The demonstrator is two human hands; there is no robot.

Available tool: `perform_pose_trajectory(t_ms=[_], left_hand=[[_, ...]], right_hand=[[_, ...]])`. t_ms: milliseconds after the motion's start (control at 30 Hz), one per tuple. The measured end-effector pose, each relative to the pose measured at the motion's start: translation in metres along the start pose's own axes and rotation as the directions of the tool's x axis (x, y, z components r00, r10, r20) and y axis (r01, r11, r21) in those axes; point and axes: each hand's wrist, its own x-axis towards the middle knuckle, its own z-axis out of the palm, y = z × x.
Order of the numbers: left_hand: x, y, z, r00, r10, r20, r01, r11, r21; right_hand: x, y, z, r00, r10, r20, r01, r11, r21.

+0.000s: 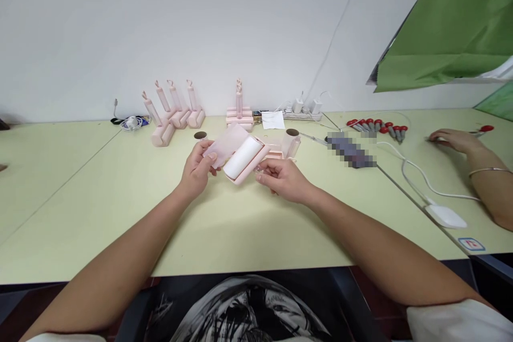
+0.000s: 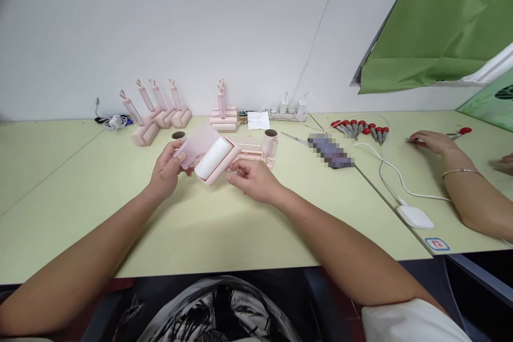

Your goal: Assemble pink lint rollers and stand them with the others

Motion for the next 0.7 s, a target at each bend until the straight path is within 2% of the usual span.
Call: perform_pose_trajectory(t_ms=[400,700], left_hand=[[-0.0047,-0.0052,0.003,0.989,-0.003,0.145,-0.009,0.996,0.087],[-0.0045,-0.0026,-0.0007,0.979,-0.065,0.194,0.031,0.984,0.173]], right_hand=[[0.001,0.002,0.0025,1.0,-0.001,0.017,0.0,1.0,0.031],[0.0004,0.0028,0.0026,0.999,0.041,0.03,-0.042,0.998,0.047]])
